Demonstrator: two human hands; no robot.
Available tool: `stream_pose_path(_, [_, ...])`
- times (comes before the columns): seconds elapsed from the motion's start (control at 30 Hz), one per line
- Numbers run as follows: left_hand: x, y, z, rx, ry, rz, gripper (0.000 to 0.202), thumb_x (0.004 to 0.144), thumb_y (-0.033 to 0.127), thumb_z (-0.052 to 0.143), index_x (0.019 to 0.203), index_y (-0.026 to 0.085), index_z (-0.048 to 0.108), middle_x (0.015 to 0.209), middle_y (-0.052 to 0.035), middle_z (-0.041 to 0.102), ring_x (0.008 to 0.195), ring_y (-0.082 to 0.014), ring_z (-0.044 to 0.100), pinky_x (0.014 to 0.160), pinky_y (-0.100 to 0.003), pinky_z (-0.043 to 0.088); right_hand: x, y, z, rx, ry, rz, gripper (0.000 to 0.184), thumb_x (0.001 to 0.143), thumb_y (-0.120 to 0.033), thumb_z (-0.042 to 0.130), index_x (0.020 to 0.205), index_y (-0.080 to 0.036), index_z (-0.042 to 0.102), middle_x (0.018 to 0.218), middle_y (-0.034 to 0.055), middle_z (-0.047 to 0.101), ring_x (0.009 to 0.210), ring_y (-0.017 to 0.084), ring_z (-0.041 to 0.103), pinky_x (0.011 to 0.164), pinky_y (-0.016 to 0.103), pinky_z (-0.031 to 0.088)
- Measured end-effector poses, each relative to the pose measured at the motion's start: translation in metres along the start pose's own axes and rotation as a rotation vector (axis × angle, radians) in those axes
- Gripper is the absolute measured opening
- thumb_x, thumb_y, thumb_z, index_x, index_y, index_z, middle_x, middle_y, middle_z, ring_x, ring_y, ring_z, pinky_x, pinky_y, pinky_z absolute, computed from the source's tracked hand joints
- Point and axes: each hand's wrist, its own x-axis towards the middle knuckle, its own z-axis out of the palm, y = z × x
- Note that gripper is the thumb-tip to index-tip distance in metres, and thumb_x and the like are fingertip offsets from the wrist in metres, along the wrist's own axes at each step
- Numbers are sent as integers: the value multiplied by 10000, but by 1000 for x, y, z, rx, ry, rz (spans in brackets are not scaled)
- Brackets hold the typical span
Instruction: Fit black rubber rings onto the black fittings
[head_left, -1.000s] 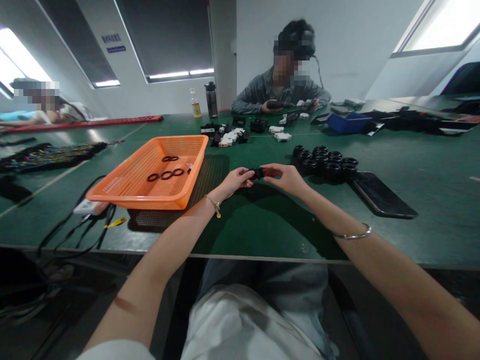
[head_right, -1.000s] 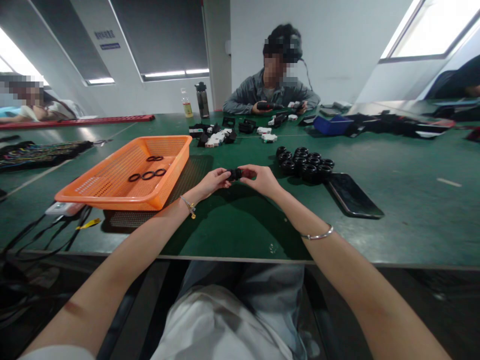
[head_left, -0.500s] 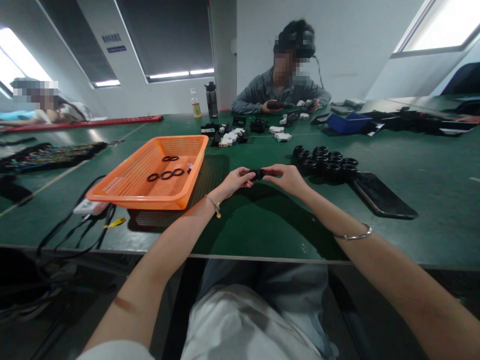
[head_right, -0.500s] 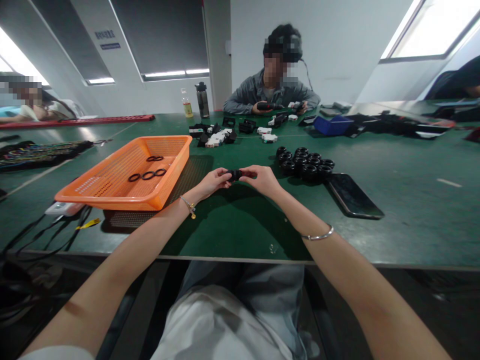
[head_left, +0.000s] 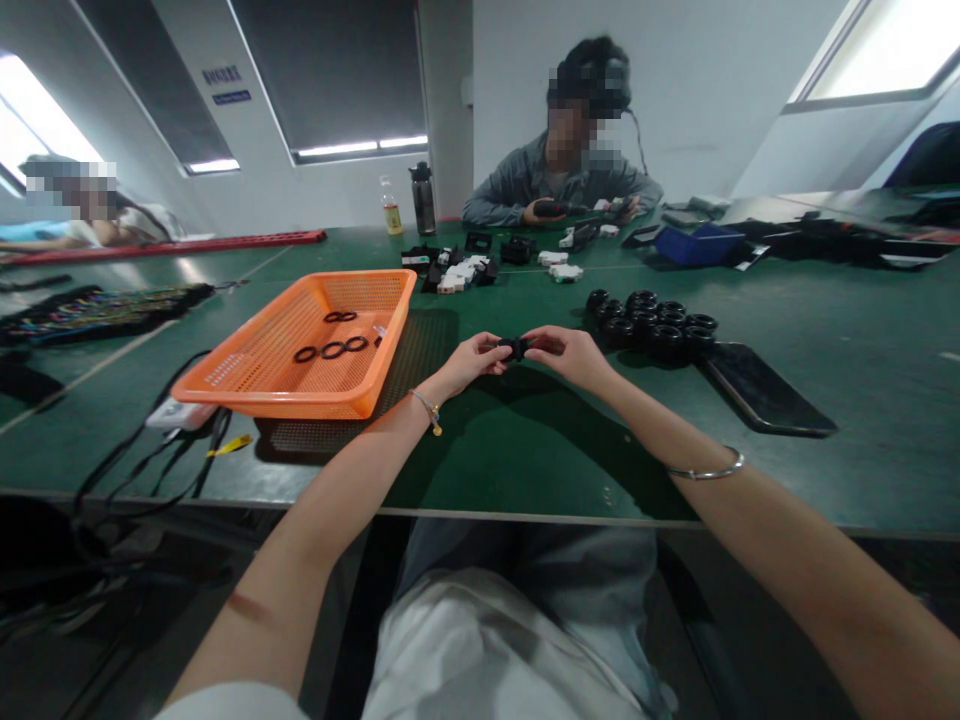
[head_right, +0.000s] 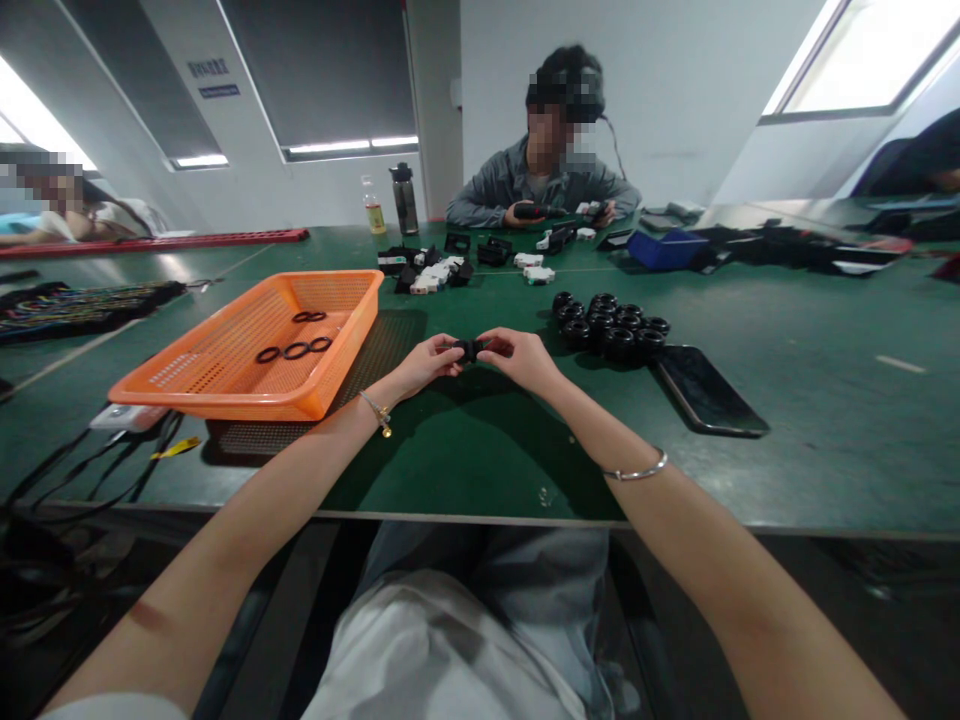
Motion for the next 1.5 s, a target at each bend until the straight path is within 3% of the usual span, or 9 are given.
stream_pose_path(0.33, [-1, 1, 0, -37, -10, 2, 250, 758, 195, 687, 893, 120, 491, 581, 61, 572, 492, -24, 548, 598, -170, 440, -1, -1, -2, 47, -21, -18, 358, 658, -313, 697, 981, -159, 710, 772, 43, 730, 718, 199, 675, 755, 356, 554])
stream_pose_path(0.73, [-3, 4, 0, -43, -14, -6, 218, 767, 156, 671, 883, 116, 491, 596, 53, 589, 487, -20, 550, 590, -168, 441, 0, 0, -3, 30, -20, 16, 323, 660, -269, 711, 959, -151, 741, 904, 67, 753, 828, 237, 701, 830, 371, 556])
stream_pose_path(1.0, [-3, 2, 0, -12, -9, 0, 214, 766, 147, 669, 894, 109, 501, 596, 51, 594, 478, -20, 543, 591, -175, 444, 1, 7, -1, 127, -52, 37, 302, 649, -303, 716, 916, -165, 748, 894, 56, 754, 830, 246, 702, 835, 390, 559])
stream_pose_path(1.23, [-3, 3, 2, -41, 12, -6, 194, 780, 141, 654, 905, 102, 511, 600, 53, 587, 483, -22, 548, 592, -177, 443, 0, 2, 0, 79, 13, 9, 396, 642, -300, 722, 1018, -176, 704, 773, 33, 733, 745, 205, 686, 789, 374, 557])
stream_pose_path(1.5, [0, 2, 1, -31, 3, -18, 154, 795, 158, 639, 872, 88, 525, 596, 40, 587, 484, -27, 546, 602, -186, 444, -1, 0, -1, 6, -11, -30, 370, 656, -277, 704, 1007, -162, 718, 732, 29, 718, 687, 182, 662, 734, 338, 550])
